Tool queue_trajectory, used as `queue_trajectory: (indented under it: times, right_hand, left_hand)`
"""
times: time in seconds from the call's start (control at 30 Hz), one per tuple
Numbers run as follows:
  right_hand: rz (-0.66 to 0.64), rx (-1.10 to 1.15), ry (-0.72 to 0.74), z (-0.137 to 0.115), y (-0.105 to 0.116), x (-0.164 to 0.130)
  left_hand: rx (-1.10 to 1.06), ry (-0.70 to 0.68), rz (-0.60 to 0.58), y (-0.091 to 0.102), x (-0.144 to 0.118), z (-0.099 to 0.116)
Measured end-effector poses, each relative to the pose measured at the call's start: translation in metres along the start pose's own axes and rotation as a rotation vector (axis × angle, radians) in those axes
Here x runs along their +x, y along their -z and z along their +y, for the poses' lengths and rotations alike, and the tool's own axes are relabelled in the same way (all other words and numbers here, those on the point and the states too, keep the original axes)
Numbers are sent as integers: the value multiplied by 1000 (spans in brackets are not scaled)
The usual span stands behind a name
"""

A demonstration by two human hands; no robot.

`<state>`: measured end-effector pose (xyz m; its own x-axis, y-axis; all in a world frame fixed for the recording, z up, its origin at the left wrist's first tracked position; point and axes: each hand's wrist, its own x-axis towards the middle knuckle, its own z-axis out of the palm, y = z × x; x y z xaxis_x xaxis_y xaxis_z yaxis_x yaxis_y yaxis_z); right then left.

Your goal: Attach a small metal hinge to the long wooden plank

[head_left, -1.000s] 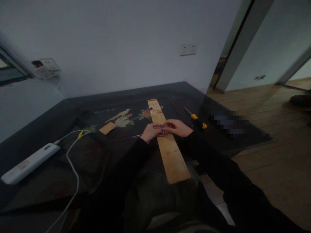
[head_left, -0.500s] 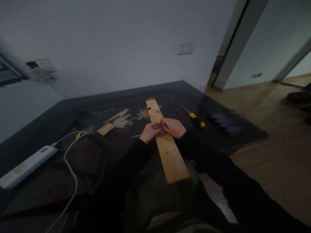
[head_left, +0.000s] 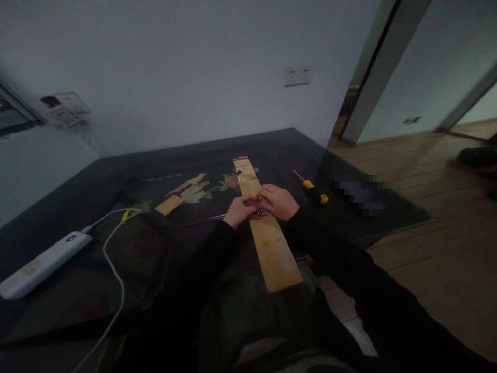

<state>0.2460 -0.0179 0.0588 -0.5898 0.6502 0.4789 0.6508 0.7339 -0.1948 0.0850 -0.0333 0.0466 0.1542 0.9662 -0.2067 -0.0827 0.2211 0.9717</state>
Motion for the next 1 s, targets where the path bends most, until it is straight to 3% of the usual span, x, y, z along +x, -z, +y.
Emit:
queue_trajectory:
  times: [0.17, 0.27, 0.4, 0.53, 0.73, 1.0]
  right_hand:
    - [243, 366, -142, 6, 1, 2]
    - [304, 693, -301, 10, 0, 4]
    - [214, 1096, -517, 16, -4, 5]
    - [56, 1326, -630, 17, -5, 2]
    - [-154, 1266, -610, 17, -2, 1]
    - [-270, 730, -212, 20, 3, -2]
  left_hand:
    - [6, 10, 0, 0, 0, 1]
    - [17, 8, 4, 0, -1, 2]
    - [56, 0, 23, -1, -1, 2]
    - [80, -11, 29, -1, 0, 1]
    - [85, 10, 25, -2, -1, 2]
    - [77, 10, 34, -1, -2, 2]
